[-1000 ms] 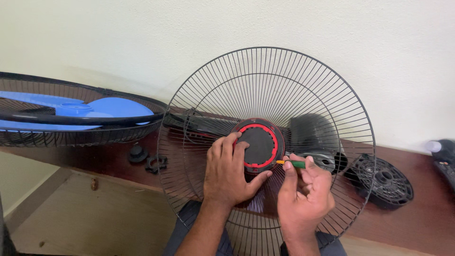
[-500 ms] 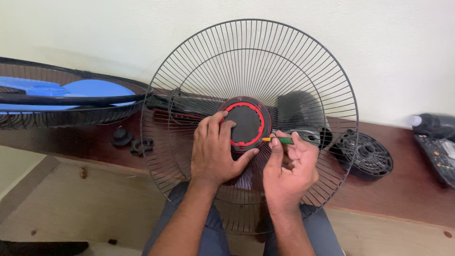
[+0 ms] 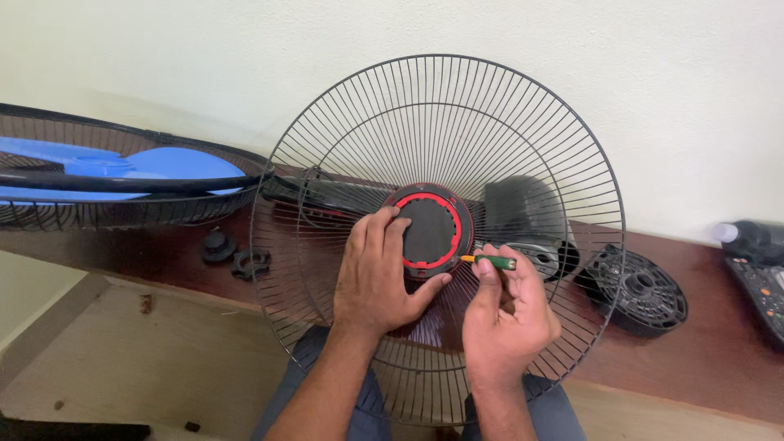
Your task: The person reassembles an electric fan by attaching the front grille, placing the blue fan blades onto the motor shaft, and securing the rear grille with a red locking ring using a screwdriver. The fan is placed on a wooden table during the process.
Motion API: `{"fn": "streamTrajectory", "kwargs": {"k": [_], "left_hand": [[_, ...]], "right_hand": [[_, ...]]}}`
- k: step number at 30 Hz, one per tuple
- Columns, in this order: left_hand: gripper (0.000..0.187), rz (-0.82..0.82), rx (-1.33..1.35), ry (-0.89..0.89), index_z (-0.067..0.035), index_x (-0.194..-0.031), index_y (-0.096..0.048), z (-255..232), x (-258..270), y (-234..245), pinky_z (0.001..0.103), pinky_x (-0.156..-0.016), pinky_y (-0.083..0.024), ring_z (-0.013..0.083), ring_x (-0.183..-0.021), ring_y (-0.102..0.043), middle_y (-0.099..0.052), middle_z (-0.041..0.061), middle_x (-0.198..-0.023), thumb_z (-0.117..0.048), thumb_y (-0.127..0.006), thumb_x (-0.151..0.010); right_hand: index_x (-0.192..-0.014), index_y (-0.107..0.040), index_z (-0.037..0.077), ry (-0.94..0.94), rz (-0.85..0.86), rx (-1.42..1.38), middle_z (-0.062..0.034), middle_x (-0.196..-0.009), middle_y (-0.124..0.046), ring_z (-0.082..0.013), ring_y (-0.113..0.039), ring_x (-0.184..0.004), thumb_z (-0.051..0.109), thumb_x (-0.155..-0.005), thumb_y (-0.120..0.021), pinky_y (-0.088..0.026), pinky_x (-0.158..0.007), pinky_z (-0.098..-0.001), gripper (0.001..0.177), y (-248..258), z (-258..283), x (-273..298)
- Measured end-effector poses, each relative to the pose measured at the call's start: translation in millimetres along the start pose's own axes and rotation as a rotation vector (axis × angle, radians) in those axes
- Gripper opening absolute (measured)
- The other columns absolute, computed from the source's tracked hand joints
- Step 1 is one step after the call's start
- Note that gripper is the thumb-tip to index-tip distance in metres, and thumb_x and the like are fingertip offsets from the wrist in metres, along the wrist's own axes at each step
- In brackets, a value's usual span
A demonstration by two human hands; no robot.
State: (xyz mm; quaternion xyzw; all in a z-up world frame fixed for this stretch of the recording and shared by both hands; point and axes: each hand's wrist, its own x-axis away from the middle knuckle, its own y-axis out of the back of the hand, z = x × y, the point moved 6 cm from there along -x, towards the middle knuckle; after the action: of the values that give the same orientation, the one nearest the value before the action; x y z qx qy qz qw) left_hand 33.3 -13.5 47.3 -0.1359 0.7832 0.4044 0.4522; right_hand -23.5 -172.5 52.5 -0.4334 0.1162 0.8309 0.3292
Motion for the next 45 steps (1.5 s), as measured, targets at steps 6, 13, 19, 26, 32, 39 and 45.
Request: {"fn": "streamTrajectory", "kwargs": {"k": [6,13,19,26,32,39,45], "left_hand": [[0.095,0.046,-0.004,0.033,0.004,-0.136,-0.048,-0.5,-3.1,-0.9,0.053,-0.112,-0.035,0.0439,-0.133,-0.039,-0.044,0.024,-0.143,-0.059,-0.081,-0.073],[0.099,0.042,0.002,0.024,0.007,-0.14,-0.045,-0.6,-2.9,0.6,0.054,-0.116,-0.033,0.0457,-0.142,-0.036,-0.037,0.028,-0.154,-0.06,-0.078,-0.076],[0.098,0.046,-0.013,0.016,0.007,-0.14,-0.046,1.6,-3.6,-0.9,0.054,-0.117,-0.032,0.0461,-0.144,-0.036,-0.036,0.029,-0.156,-0.061,-0.077,-0.078],[0.097,0.025,0.002,0.006,0.007,-0.139,-0.046,1.5,-2.3,0.3,0.053,-0.118,-0.032,0.0455,-0.144,-0.038,-0.038,0.03,-0.155,-0.06,-0.078,-0.077],[0.101,0.002,0.034,0.009,0.007,-0.144,-0.04,1.2,-1.9,0.5,0.052,-0.118,-0.033,0.0446,-0.145,-0.038,-0.039,0.029,-0.155,-0.058,-0.079,-0.078],[0.102,0.007,0.047,0.023,0.006,-0.146,-0.038,2.2,-2.1,0.6,0.051,-0.118,-0.033,0.0439,-0.145,-0.039,-0.039,0.028,-0.156,-0.057,-0.079,-0.077],[0.104,0.004,0.064,0.014,0.007,-0.147,-0.037,2.6,-1.8,1.6,0.052,-0.118,-0.032,0.0456,-0.145,-0.039,-0.038,0.03,-0.156,-0.059,-0.078,-0.078]], "right_hand": [[-0.116,-0.064,-0.011,-0.006,0.007,0.017,-0.0186,-0.104,-0.076,-0.0189,-0.077,-0.095,-0.011,-0.097,-0.067,-0.065,-0.083,-0.0286,0.02,-0.5,1.4,0.0],[-0.114,-0.066,-0.009,0.032,0.026,0.086,-0.0171,-0.103,-0.077,-0.0176,-0.077,-0.093,-0.009,-0.094,-0.07,-0.063,-0.076,-0.0273,0.02,-1.8,10.5,-1.9],[-0.11,-0.069,-0.005,0.159,0.076,0.168,-0.0144,-0.102,-0.074,-0.0199,-0.075,-0.088,-0.008,-0.093,-0.071,-0.061,-0.077,-0.0295,0.018,-6.1,27.2,-2.4],[-0.105,-0.068,-0.003,0.236,0.176,0.199,-0.0137,-0.1,-0.073,-0.0252,-0.075,-0.088,-0.004,-0.089,-0.074,-0.06,-0.075,-0.0329,0.017,-15.5,33.3,-7.0],[-0.103,-0.07,-0.003,0.233,0.227,0.23,-0.0142,-0.098,-0.072,-0.0273,-0.073,-0.084,-0.004,-0.086,-0.076,-0.059,-0.073,-0.0339,0.019,-20.6,32.5,-11.3],[-0.104,-0.071,-0.004,0.205,0.274,0.179,-0.0124,-0.098,-0.073,-0.0218,-0.076,-0.085,-0.007,-0.085,-0.073,-0.062,-0.071,-0.0287,0.019,-23.9,30.7,-16.7],[-0.1,-0.071,-0.004,0.049,0.286,0.107,-0.0113,-0.095,-0.074,-0.0177,-0.077,-0.079,-0.013,-0.088,-0.066,-0.062,-0.067,-0.0266,0.017,-25.1,17.3,-21.3]]}}
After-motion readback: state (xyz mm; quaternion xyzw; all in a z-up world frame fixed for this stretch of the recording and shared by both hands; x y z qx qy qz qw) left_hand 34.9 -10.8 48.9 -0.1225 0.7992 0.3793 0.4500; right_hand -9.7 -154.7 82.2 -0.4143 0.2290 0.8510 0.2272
